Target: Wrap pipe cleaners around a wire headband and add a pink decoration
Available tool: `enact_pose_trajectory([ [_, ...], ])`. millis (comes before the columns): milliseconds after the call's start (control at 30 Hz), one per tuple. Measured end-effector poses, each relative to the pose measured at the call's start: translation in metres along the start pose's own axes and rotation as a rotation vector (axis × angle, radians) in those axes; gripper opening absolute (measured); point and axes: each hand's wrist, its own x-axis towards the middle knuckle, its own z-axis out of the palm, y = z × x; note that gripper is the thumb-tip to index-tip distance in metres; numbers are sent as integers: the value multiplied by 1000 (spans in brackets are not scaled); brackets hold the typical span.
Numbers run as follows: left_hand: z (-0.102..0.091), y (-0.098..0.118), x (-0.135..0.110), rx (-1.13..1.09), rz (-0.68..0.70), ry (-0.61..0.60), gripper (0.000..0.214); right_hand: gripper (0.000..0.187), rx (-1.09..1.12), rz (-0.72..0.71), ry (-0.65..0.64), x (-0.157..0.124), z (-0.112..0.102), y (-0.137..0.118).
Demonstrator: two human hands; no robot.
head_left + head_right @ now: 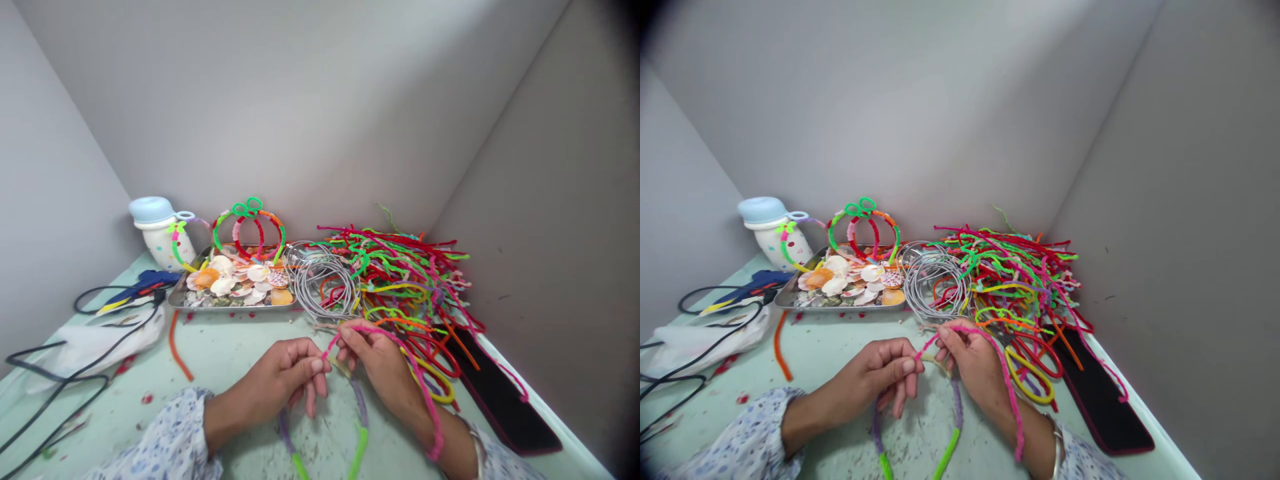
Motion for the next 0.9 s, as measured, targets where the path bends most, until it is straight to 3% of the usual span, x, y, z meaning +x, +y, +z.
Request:
enact_pose_trajectory([
  [300,-2,5,2,-341,-71,-121,33,23,-41,-72,19,-6,3,-4],
  [467,2,5,1,-327,-115,-79,21,15,-61,-132,-21,-10,7,-3],
  [633,0,6,1,-330,-102,12,19,23,26,-123,-66,-10,2,0],
  [900,-7,7,5,-218,-65,96,20,23,107,-176,77,-4,-1,6],
])
